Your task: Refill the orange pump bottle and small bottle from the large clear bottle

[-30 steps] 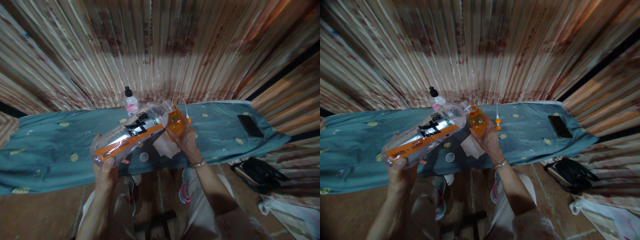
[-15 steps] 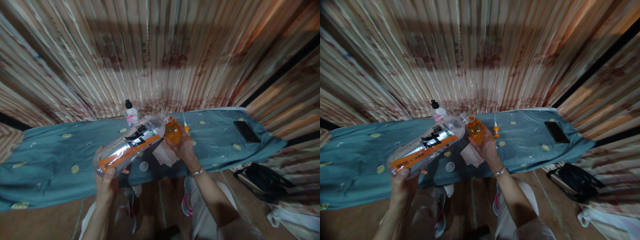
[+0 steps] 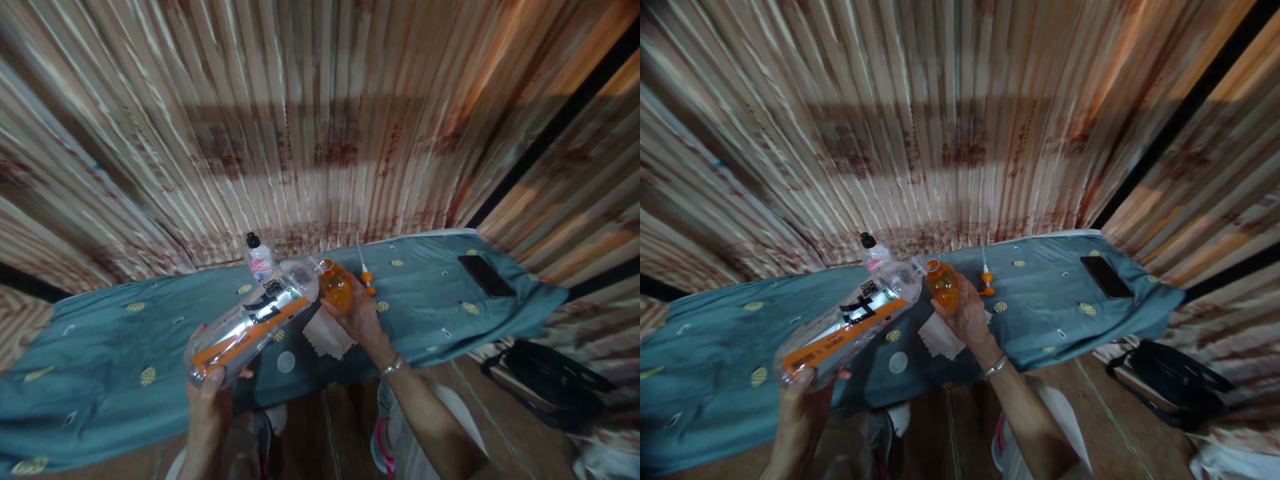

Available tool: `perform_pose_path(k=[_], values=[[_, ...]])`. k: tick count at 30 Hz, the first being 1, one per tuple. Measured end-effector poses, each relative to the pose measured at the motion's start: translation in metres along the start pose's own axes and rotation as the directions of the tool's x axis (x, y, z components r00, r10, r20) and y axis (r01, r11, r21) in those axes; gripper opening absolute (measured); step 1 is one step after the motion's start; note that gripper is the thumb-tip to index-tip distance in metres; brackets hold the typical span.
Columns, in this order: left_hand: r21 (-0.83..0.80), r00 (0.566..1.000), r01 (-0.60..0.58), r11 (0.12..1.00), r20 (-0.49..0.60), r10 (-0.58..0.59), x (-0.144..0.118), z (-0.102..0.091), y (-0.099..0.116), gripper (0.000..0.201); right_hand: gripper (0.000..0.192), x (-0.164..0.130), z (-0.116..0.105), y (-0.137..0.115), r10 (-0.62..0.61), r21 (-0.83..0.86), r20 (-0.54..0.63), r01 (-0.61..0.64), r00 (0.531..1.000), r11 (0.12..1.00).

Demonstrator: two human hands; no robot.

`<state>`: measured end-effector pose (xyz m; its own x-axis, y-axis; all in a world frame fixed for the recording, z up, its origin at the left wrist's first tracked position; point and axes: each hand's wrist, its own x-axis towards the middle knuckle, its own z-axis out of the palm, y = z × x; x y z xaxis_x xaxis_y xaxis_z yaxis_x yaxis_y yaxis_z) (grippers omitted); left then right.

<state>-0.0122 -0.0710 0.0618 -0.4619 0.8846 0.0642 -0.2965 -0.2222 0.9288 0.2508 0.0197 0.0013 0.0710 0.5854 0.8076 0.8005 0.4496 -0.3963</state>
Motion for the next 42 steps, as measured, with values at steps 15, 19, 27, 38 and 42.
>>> perform_pose_path(k=[15, 19, 27, 38, 42], values=[[0.02, 1.0, 0.011, 1.0, 0.013, -0.012, -0.002, 0.005, 0.002, 0.064, 0.086, -0.001, -0.002, 0.004, -0.021, 0.04, 0.003, 0.021, 1.0, 0.999], [0.009, 1.0, 0.019, 1.0, -0.017, -0.018, 0.006, 0.0, -0.004, 0.072, 0.085, -0.003, 0.0, 0.006, 0.001, 0.082, 0.017, -0.003, 1.0, 0.997], [-0.02, 1.0, 0.025, 0.999, -0.011, -0.025, 0.01, 0.001, -0.012, 0.071, 0.081, 0.001, -0.006, 0.001, 0.044, 0.073, 0.057, -0.048, 0.997, 0.996], [-0.095, 0.997, 0.077, 0.993, -0.022, -0.079, 0.01, 0.011, -0.015, 0.064, 0.075, 0.002, -0.007, 0.004, 0.052, 0.071, 0.037, -0.054, 0.998, 0.996], [-0.108, 0.99, 0.14, 0.984, 0.013, -0.14, 0.011, 0.013, -0.016, 0.058, 0.073, 0.003, -0.01, 0.004, 0.094, 0.075, 0.041, -0.097, 0.995, 0.992]])
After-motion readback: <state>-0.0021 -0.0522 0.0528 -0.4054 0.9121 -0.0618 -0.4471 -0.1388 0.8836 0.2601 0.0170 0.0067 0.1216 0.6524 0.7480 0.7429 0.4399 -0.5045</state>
